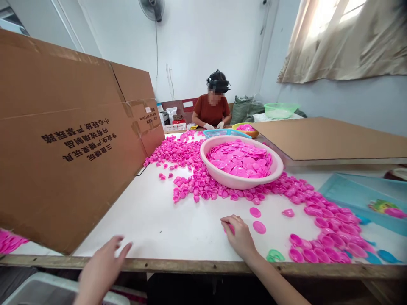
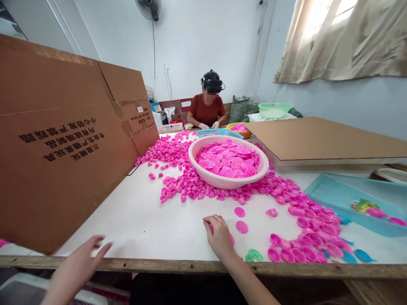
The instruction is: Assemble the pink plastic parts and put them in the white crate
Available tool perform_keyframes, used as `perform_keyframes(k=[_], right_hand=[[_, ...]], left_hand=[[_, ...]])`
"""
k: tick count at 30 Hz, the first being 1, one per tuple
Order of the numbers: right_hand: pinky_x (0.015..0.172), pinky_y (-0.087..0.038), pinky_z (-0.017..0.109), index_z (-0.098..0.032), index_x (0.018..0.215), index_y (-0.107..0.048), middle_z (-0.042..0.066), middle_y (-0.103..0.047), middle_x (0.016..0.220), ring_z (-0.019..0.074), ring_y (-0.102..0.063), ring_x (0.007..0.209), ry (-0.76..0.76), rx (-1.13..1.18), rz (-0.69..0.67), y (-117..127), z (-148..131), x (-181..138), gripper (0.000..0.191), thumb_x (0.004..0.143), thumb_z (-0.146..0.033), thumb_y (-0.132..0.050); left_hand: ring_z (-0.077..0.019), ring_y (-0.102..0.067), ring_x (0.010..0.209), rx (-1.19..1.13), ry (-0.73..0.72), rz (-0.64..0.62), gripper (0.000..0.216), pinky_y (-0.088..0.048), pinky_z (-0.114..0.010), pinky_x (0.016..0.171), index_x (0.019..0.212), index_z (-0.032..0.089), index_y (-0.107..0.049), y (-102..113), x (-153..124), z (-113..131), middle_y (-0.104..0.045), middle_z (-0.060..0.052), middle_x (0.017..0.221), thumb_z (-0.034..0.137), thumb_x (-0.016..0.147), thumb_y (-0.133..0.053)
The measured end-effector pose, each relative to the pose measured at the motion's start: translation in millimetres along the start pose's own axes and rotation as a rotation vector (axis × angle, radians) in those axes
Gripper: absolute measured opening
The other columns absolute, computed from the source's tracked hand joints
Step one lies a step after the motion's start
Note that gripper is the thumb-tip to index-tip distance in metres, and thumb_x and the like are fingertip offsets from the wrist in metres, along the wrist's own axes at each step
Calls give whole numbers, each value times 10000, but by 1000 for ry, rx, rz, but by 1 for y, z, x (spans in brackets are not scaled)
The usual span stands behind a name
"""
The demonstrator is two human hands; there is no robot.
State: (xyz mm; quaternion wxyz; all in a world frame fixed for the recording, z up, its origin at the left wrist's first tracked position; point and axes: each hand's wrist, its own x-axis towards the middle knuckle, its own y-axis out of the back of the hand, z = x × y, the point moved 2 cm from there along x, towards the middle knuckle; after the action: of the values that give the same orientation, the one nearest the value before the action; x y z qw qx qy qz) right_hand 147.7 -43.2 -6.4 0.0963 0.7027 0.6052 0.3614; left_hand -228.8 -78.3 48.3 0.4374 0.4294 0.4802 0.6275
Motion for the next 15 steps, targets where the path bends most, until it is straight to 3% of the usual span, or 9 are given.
perform_keyframes(k=[4,7,10,12,15], right_hand=[[739,-375,293,-152,822,-591,65,-564,798,195,-492,812,-74,-57,78,6,5,-2,194,823,-163,-398],[756,-359,292,-148,837,-618,77,-556,825,199,-475,817,-105,-187,55,9,3,-4,221,811,-137,-398],[772,-338,305,-164,917,-625,81,-544,880,213,-454,834,-120,-334,16,11,0,-7,203,769,-167,-487],[766,-329,312,-180,932,-626,78,-545,884,221,-447,832,-136,-404,-34,11,0,-9,210,749,-186,-523],[761,-330,296,-178,896,-629,77,-551,877,210,-456,833,-151,-400,-123,9,3,-9,195,738,-152,-517]], left_hand=[[-173,-514,941,-188,-333,1,339,-389,-270,783,1096,211,-431,-35,39,133,-540,-57,1035,362,793,-414],[-205,-485,972,-227,-383,-43,422,-393,-286,744,1179,216,-377,-64,60,204,-484,-89,1103,288,772,-461],[-215,-490,934,-288,-389,-36,361,-390,-306,738,1122,189,-435,-84,69,227,-502,-100,1039,241,765,-457],[-189,-508,877,-432,-447,-71,275,-396,-294,734,1038,182,-481,-90,65,224,-537,-72,935,226,769,-440],[-141,-530,772,-711,-548,-249,202,-416,-248,689,951,188,-490,-90,47,213,-561,-27,836,240,759,-452]])
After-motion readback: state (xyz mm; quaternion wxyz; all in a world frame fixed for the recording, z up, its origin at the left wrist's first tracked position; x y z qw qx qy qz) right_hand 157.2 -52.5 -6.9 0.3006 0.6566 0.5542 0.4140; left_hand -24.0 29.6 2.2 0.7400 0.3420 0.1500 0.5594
